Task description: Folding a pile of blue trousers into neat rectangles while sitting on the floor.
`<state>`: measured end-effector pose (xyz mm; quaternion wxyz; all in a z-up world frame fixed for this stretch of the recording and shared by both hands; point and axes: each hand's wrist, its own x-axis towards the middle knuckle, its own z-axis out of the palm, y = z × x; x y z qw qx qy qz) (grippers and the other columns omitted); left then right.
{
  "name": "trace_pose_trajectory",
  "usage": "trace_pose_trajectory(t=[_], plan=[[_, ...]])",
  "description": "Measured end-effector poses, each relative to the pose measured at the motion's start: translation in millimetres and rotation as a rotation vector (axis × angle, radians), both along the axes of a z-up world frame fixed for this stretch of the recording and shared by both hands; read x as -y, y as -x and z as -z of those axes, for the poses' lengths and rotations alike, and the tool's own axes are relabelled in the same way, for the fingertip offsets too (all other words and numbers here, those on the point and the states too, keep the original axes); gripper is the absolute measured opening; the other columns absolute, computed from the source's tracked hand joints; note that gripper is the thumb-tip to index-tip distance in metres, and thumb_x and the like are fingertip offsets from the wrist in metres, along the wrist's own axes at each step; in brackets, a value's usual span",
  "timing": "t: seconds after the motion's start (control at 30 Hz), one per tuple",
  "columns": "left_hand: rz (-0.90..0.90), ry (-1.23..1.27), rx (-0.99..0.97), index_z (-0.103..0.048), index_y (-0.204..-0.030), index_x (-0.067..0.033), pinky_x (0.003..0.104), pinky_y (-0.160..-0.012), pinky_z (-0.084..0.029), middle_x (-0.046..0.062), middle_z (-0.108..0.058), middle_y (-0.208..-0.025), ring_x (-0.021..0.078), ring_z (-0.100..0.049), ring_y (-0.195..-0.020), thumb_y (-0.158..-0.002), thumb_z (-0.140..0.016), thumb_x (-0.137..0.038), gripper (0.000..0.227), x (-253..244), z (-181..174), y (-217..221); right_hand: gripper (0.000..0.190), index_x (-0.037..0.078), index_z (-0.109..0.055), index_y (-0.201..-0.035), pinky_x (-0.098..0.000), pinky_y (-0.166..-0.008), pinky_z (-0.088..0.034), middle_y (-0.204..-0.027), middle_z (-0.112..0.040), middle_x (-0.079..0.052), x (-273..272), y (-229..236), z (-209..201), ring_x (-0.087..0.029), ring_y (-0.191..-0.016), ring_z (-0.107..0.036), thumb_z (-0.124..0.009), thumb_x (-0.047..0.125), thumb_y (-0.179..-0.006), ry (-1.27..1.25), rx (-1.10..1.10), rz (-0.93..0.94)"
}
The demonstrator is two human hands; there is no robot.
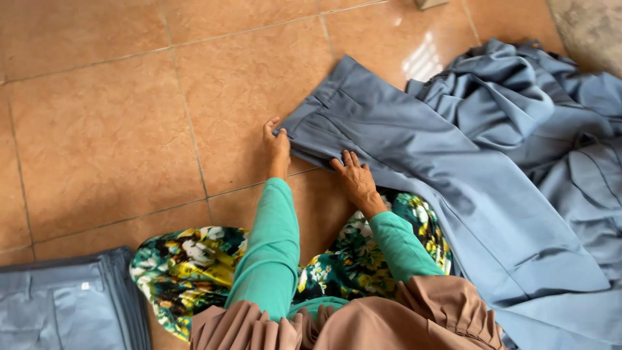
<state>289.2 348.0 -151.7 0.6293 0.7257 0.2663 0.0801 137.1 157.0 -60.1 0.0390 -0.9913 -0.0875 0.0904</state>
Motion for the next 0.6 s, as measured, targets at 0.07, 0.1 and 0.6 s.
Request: trace_pose_trajectory(t=[0.07,0.1,0.6], plan=[[-0.038,-0.070,-0.093,-0.071,-0.115,-0.0347,0.044,-0.109,-0.045,0.007,-0.065,-0.131,0.0303,-0.058,-0.130,-0.088,-0.065,-0.018,0.032,-46.3,11.3,-5.4,0.037,0.025,-0.050,-0.133,-0.0563,-0.097,-0.048,-0.155,-0.044,-0.021,-24.2,-5.4,10.1,-0.038,-0.146,-0.043,-0.048,0.007,-0.101,-0.005,-0.018,-0.050],[-0.052,-0.138,-0.182,-0.071,-0.111,-0.0441,0.041,-0.108,-0.045,-0.003,-0.066,-0.130,0.0234,-0.060,-0.129,-0.090,-0.064,-0.027,0.028,-69.9,16.7,-6.6,0.037,0.024,-0.051,-0.134,-0.0584,-0.101,-0.045,-0.160,-0.040,-0.021,-36.8,-6.9,15.2,-0.038,-0.150,-0.037,-0.048,0.007,-0.101,-0.009,-0.030,-0.077],[-0.676,0.136,-0.043,-0.077,-0.105,-0.0332,0.035,-0.103,-0.055,0.014,-0.065,-0.128,0.0276,-0.063,-0.123,-0.090,-0.069,-0.005,0.033,-392.3,53.5,19.9,0.031,0.023,-0.072,-0.122,-0.0510,-0.097,-0.052,-0.165,-0.036,-0.010,-153.7,-5.1,16.0,-0.032,-0.154,-0.030,-0.049,0.020,-0.101,0.003,-0.123,-0.263]])
